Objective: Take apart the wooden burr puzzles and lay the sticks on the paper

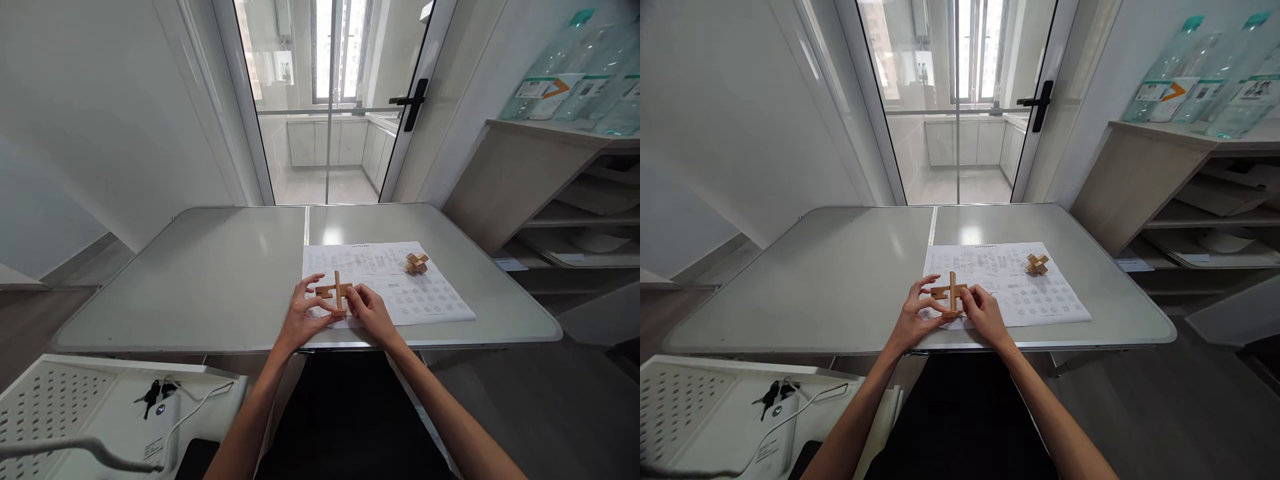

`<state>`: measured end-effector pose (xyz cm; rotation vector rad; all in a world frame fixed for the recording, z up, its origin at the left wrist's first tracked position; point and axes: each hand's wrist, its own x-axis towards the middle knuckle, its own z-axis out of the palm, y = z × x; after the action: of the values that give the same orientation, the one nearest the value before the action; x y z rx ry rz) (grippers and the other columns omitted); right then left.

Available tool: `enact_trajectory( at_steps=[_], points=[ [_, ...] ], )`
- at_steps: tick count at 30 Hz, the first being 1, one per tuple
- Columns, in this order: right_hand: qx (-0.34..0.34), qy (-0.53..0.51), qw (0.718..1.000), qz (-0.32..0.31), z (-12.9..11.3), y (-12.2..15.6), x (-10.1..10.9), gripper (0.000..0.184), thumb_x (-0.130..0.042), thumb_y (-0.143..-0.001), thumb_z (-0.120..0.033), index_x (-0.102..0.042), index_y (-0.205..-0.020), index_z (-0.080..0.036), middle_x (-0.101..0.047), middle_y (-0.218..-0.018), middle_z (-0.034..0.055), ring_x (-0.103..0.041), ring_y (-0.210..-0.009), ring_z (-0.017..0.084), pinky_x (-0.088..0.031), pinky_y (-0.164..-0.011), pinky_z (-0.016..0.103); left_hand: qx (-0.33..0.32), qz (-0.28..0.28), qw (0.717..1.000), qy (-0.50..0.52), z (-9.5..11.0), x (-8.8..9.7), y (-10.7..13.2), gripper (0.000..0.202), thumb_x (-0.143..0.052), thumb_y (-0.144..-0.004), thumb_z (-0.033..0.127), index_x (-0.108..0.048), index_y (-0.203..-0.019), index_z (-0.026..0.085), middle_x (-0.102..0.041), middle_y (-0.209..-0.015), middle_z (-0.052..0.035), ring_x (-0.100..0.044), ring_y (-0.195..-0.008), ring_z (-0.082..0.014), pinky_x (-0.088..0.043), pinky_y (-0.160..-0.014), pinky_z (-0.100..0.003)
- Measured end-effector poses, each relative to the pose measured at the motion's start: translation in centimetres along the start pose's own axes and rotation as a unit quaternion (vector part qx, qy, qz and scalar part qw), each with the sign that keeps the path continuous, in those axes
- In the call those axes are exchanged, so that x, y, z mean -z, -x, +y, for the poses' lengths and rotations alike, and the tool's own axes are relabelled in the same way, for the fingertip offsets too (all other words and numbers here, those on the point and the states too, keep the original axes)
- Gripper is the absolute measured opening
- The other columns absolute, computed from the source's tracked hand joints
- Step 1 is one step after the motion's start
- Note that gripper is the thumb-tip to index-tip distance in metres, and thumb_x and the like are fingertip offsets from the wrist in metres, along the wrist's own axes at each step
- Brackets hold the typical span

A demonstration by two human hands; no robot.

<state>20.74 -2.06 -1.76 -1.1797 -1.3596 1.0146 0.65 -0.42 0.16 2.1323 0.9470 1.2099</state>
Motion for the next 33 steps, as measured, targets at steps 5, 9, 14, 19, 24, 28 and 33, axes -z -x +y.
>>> enact_trajectory(
  at_steps=[5, 9, 14, 19, 24, 28, 33],
  points=[
    [0.002, -0.013, 0.999, 0.032, -0.1, -0.1, 0.1, 0.048, -0.052, -0.097, -0.068, -0.051, -0.077, -0.025, -0.051, -0.060, -0.0043, -0.045, -0.053, 0.016, -0.040, -0.057, 0.031, 0.015, 0.009, 1.000, 0.006, 0.2, 0.0, 0.0, 0.013, -0.089, -0.077, 0.035, -0.079, -0.080, 0.027, -0.053, -0.151, -0.0065, -0.052, -0.138, -0.0316, -0.048, -0.107, -0.052],
    [-0.009, -0.033, 0.996, 0.084, -0.2, -0.2, 0.1, 0.047, -0.052, -0.097, -0.067, -0.050, -0.077, -0.025, -0.051, -0.063, -0.0033, -0.044, -0.053, 0.015, -0.039, -0.055, 0.030, 0.036, 0.019, 0.999, 0.022, 0.6, 0.2, -0.1, 0.017, -0.089, -0.077, 0.038, -0.077, -0.076, 0.025, -0.058, -0.146, -0.0077, -0.053, -0.136, -0.0313, -0.047, -0.108, -0.052],
    [-0.024, -0.045, 0.992, 0.117, 0.1, -0.3, 0.2, 0.049, -0.053, -0.096, -0.070, -0.051, -0.077, -0.025, -0.053, -0.064, -0.0024, -0.044, -0.052, 0.015, -0.038, -0.051, 0.030, 0.103, 0.066, 0.989, 0.085, 0.6, 0.2, -0.1, 0.022, -0.079, -0.086, 0.042, -0.070, -0.082, 0.022, -0.071, -0.122, -0.0083, -0.066, -0.118, -0.0258, -0.050, -0.107, -0.047],
    [-0.020, -0.042, 0.991, 0.124, 0.7, -0.5, 0.1, 0.047, -0.051, -0.097, -0.069, -0.050, -0.078, -0.025, -0.053, -0.065, -0.0020, -0.045, -0.053, 0.016, -0.039, -0.050, 0.030, 0.222, 0.141, 0.960, 0.097, -0.6, -0.1, -0.3, 0.031, -0.076, -0.086, 0.049, -0.064, -0.086, 0.021, -0.075, -0.090, -0.0034, -0.071, -0.087, -0.0201, -0.057, -0.086, -0.035],
    [-0.019, -0.046, 0.991, 0.126, 1.1, -0.6, 0.2, 0.047, -0.052, -0.097, -0.067, -0.050, -0.076, -0.025, -0.053, -0.064, -0.0022, -0.045, -0.052, 0.015, -0.039, -0.051, 0.030, 0.252, 0.168, 0.947, 0.108, -3.1, 0.2, -2.6, 0.037, -0.078, -0.082, 0.051, -0.067, -0.095, 0.018, -0.078, -0.094, -0.0076, -0.075, -0.088, -0.0210, -0.059, -0.082, -0.032],
    [-0.027, -0.041, 0.991, 0.125, 1.0, -0.6, 0.3, 0.047, -0.052, -0.097, -0.068, -0.052, -0.078, -0.025, -0.053, -0.063, -0.0027, -0.045, -0.051, 0.015, -0.039, -0.051, 0.030, 0.275, 0.158, 0.947, 0.057, -5.6, 0.8, -4.9, 0.039, -0.075, -0.085, 0.049, -0.069, -0.104, 0.015, -0.079, -0.098, -0.0113, -0.076, -0.089, -0.0219, -0.059, -0.081, -0.032],
    [-0.031, -0.050, 0.991, 0.122, 1.0, -0.6, 0.2, 0.048, -0.054, -0.096, -0.068, -0.052, -0.077, -0.025, -0.054, -0.064, -0.0027, -0.046, -0.051, 0.014, -0.039, -0.051, 0.030, 0.296, 0.134, 0.946, 0.006, -7.8, 1.1, -7.0, 0.038, -0.077, -0.082, 0.043, -0.072, -0.104, 0.013, -0.080, -0.094, -0.0125, -0.076, -0.082, -0.0238, -0.059, -0.076, -0.033]
  ],
)
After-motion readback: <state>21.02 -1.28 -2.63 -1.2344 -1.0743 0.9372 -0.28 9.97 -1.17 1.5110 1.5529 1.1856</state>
